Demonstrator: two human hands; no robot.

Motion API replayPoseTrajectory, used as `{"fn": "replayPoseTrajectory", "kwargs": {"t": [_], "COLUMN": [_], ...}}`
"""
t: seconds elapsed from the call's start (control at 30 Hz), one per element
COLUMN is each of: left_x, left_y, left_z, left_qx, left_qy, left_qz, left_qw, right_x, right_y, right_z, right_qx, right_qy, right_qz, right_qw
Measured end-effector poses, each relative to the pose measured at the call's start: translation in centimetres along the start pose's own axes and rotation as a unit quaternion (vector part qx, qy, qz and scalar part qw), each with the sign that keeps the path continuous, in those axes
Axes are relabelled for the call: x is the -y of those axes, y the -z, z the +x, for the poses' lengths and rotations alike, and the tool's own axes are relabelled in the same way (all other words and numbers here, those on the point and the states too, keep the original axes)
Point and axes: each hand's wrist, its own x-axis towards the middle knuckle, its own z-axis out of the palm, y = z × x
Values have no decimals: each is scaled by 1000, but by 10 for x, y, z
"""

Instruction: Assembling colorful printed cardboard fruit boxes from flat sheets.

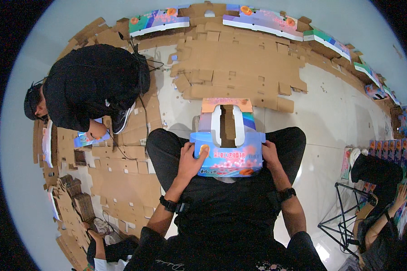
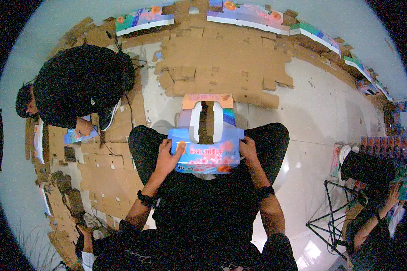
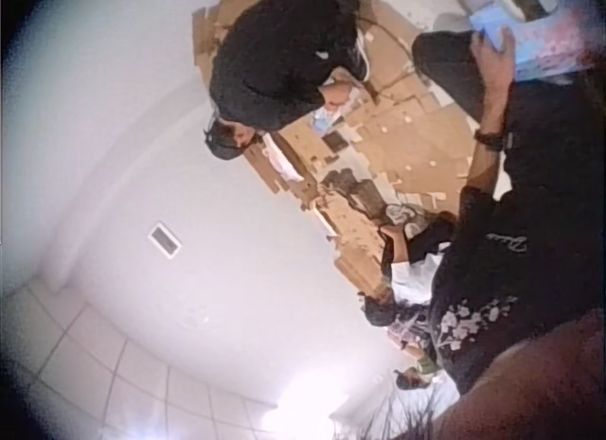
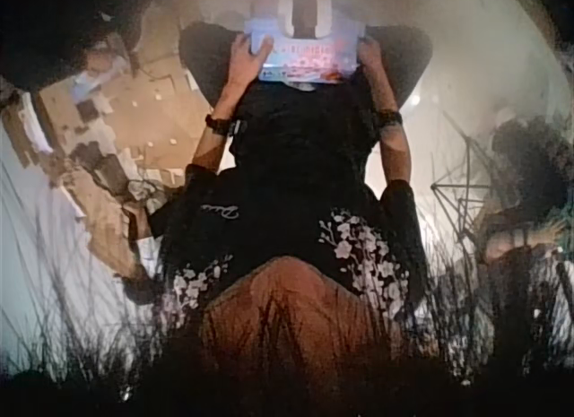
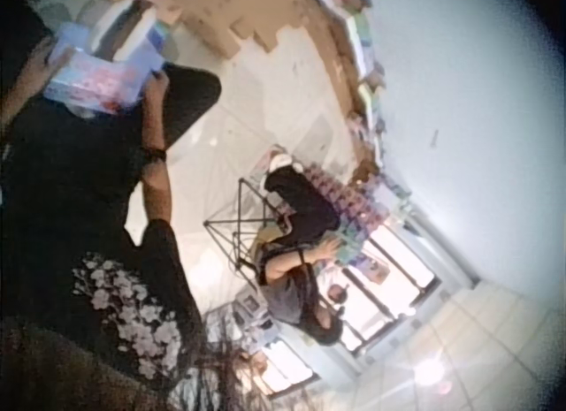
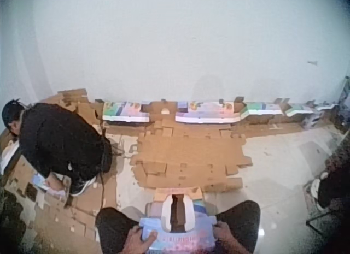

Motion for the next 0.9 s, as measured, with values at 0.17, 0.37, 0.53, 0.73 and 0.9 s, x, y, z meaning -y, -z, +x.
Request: {"fn": "replayPoseTrajectory", "kwargs": {"t": [0.17, 0.37, 0.53, 0.73, 0.9], "left_x": [16, 23, 36, 45, 29], "left_y": [-7, -16, -24, -29, -21], "left_z": [4, 21, 36, 41, 40], "left_qx": [-6, 17, -12, 15, 50], "left_qy": [0, 163, 95, 130, 166], "left_qz": [-28, -341, -212, -279, -342], "left_qw": [1000, 925, 973, 951, 923], "right_x": [-3, -3, 14, 26, 18], "right_y": [-2, -6, -1, -11, -13], "right_z": [1, -1, -8, -20, -13], "right_qx": [-6, -113, -62, -103, -93], "right_qy": [14, 138, 188, 217, 200], "right_qz": [18, 76, 25, -69, -120], "right_qw": [1000, 981, 980, 968, 968]}}
